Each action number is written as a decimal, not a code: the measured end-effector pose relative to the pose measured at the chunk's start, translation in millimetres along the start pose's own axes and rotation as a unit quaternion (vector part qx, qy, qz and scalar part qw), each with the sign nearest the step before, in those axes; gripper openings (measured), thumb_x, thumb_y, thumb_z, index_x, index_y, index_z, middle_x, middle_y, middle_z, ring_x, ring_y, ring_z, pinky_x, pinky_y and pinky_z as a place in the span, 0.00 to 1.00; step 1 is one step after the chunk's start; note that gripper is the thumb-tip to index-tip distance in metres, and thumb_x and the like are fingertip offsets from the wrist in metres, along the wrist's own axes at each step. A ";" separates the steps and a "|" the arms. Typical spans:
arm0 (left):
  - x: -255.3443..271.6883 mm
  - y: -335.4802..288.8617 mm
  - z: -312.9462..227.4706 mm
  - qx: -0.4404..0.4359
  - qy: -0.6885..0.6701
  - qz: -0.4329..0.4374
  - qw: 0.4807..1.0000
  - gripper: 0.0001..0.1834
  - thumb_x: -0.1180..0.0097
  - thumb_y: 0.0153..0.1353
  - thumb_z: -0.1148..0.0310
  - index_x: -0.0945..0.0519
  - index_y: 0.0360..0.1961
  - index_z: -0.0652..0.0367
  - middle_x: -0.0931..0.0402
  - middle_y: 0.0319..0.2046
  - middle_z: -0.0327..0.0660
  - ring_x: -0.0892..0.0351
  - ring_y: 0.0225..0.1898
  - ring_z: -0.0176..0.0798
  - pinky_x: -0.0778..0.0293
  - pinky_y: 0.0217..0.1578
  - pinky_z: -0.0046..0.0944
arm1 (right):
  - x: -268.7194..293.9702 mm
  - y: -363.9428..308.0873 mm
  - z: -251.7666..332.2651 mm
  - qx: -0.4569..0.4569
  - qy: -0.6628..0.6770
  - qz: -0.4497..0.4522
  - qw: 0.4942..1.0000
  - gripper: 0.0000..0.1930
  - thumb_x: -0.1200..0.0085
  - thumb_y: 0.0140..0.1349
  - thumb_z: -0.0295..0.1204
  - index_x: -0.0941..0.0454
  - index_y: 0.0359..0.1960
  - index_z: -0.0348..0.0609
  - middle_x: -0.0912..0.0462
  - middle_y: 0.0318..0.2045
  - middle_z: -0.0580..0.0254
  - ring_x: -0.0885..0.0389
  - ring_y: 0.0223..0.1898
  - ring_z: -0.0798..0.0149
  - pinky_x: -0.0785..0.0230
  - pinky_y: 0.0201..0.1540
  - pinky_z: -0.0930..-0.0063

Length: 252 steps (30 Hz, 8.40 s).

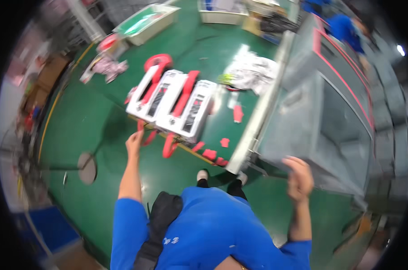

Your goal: Apply red protective adhesive tape to the edges of a metal cabinet frame.

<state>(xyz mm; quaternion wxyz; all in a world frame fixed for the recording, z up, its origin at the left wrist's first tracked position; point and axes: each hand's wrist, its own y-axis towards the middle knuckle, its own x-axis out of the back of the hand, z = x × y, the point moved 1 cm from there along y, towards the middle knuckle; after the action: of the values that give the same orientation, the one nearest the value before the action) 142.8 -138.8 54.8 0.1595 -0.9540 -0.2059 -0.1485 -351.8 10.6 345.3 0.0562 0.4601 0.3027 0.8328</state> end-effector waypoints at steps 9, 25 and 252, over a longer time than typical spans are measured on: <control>131.2 -83.1 107.4 0.066 -0.182 0.029 0.981 0.13 0.46 0.58 0.67 0.31 0.19 0.57 0.42 0.14 0.29 0.47 0.14 0.24 0.48 0.15 0.27 | -111.1 -78.0 27.0 -0.068 0.179 0.104 0.976 0.08 0.48 0.54 0.26 0.23 0.36 0.42 0.21 0.31 0.59 0.23 0.35 0.58 0.31 0.39 0.67; -66.3 -362.6 -126.9 -0.415 0.128 0.520 0.735 0.05 0.41 0.51 0.73 0.21 0.29 0.63 0.31 0.17 0.41 0.31 0.17 0.38 0.36 0.19 0.35 | -47.6 -185.4 64.1 -0.072 0.174 0.087 0.978 0.08 0.46 0.53 0.37 0.25 0.29 0.47 0.25 0.25 0.64 0.26 0.30 0.59 0.34 0.36 0.66; -232.3 -484.4 -139.2 -0.131 0.259 0.674 0.679 0.10 0.48 0.60 0.70 0.23 0.35 0.69 0.27 0.21 0.39 0.35 0.26 0.26 0.35 0.26 0.29 | 201.7 -292.1 -217.0 -0.307 -0.229 -0.541 0.749 0.12 0.54 0.62 0.30 0.37 0.41 0.35 0.35 0.52 0.40 0.35 0.53 0.42 0.40 0.53 0.60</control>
<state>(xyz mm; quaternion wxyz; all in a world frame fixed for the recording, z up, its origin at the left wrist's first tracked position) -303.2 148.7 217.5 0.1365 -0.7694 0.5639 -0.2670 -694.6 224.2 245.2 0.7031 0.3543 0.2069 0.5808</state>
